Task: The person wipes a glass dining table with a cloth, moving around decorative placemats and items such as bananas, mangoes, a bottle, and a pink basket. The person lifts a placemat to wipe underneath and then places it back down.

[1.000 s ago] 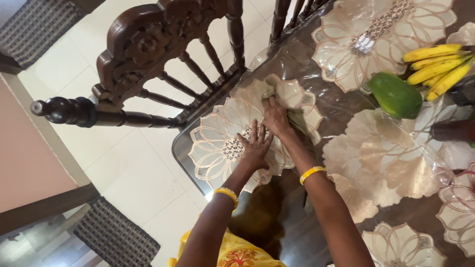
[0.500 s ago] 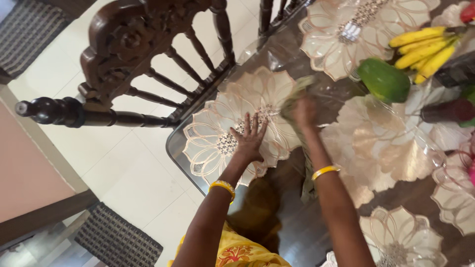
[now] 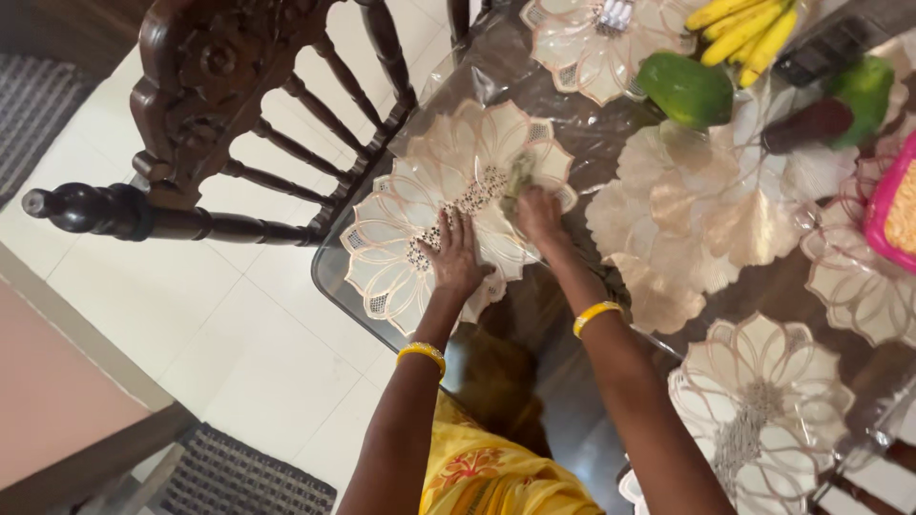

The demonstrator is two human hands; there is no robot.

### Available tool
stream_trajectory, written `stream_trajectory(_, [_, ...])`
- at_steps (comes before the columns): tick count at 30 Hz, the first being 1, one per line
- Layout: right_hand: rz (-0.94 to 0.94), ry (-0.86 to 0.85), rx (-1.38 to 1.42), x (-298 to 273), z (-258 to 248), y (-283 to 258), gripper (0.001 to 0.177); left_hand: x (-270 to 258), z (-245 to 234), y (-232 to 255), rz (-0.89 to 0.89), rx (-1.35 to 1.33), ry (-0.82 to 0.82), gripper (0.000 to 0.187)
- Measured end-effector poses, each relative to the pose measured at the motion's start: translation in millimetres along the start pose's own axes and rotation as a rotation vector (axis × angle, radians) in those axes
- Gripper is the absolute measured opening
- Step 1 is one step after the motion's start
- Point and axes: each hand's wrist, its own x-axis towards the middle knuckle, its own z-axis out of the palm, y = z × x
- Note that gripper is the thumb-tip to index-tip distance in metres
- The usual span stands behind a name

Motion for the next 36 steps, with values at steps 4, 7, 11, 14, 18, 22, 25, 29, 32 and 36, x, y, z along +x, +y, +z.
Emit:
stream_trajectory(4, [0.111,0.063,-0.133,-54,-17,43,0.054,-12,7,-5,0.048,-0.024,0.057,0.117])
stream_trajectory(7, [0.114,0.220,-0.242,-105,-11,71,0.033,-24,5,-26,0.068,0.006,-0.003,0.111])
stream_trajectory(11, [0.075,0.363,-0.284,-124,10,87,0.033,-24,-11,-63,-0.039,-0.031,0.055,0.124])
stream_trajectory(14, [0.078,0.376,-0.190,-112,33,74,0.026,-16,-18,-80,-0.067,-0.080,-0.012,0.133])
stream_trajectory(18, [-0.037,0.505,0.000,-74,58,20,0.029,-7,-15,-80,-0.062,-0.066,-0.066,0.134])
stream_trajectory(22, [-0.151,0.418,0.058,-20,73,-65,0.039,-5,-10,-80,-0.053,-0.085,-0.059,0.135])
stream_trajectory(25, [-0.147,0.349,-0.049,14,73,-113,0.041,-5,-9,-83,-0.045,-0.082,-0.055,0.133])
stream_trajectory(29, [-0.143,0.382,-0.136,16,69,-121,0.036,-7,-13,-83,-0.033,-0.099,-0.037,0.133])
stream_trajectory(32, [0.020,0.299,-0.186,-3,65,-81,0.029,-4,-15,-83,-0.041,-0.115,-0.056,0.133])
stream_trajectory(36, [0.213,0.316,-0.188,-63,56,-6,0.022,-5,-13,-83,-0.040,-0.114,-0.090,0.135])
